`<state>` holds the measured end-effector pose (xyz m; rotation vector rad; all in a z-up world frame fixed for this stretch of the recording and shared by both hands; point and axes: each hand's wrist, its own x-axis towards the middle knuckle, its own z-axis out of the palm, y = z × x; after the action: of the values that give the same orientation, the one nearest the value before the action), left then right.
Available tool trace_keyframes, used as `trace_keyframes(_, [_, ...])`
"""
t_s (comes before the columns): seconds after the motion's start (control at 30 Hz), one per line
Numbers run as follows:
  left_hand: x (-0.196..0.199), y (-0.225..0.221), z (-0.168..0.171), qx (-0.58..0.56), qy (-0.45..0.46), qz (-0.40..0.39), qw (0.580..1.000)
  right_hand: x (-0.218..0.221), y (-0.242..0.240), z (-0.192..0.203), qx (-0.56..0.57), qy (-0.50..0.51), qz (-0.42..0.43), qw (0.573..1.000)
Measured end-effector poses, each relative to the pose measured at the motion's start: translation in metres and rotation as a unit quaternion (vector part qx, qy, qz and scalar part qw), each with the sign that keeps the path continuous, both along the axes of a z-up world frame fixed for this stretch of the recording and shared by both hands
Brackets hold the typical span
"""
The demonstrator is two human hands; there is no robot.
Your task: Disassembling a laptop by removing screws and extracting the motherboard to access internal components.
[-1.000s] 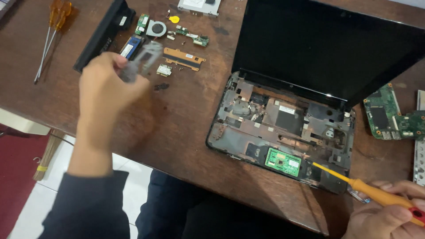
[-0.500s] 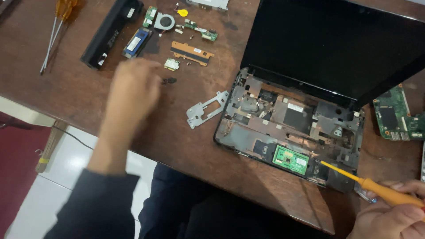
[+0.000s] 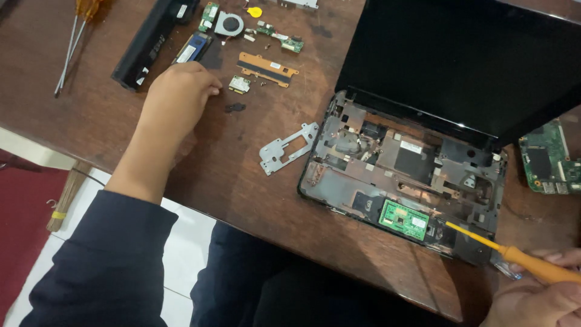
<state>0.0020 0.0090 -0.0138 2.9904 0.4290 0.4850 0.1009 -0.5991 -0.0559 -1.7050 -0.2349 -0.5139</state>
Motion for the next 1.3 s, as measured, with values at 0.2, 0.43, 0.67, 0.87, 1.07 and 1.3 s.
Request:
trace_keyframes(0.2, [-0.004,0.002,-0.016,0.073,-0.013,-0.030,0.997,-0.005,0.008,0.008,-0.043,-0.048,-0.010,0.998])
trace_keyframes(0.43, [-0.044,-0.080,0.031,-0.026,-0.081,0.002,0.996,-0.006,0.004,0.005,-0.009,0.040,-0.033,0.999])
trace_keyframes(0.67, [-0.054,-0.126,0.014,0.030,-0.108,-0.041,0.993,0.004,-0.014,-0.014,-0.078,0.008,-0.040,0.996])
trace_keyframes(0.87, [-0.058,-0.117,0.008,-0.015,-0.105,-0.039,0.994,0.006,-0.020,-0.020,-0.065,0.022,-0.055,0.996])
trace_keyframes(1.07, [-0.063,-0.118,0.015,-0.051,-0.142,-0.070,0.986,0.007,-0.021,-0.022,-0.154,-0.024,-0.079,0.985])
trace_keyframes(1.3, [-0.080,-0.149,0.035,-0.088,-0.133,-0.010,0.987,0.000,-0.049,-0.036,-0.335,-0.144,-0.107,0.925])
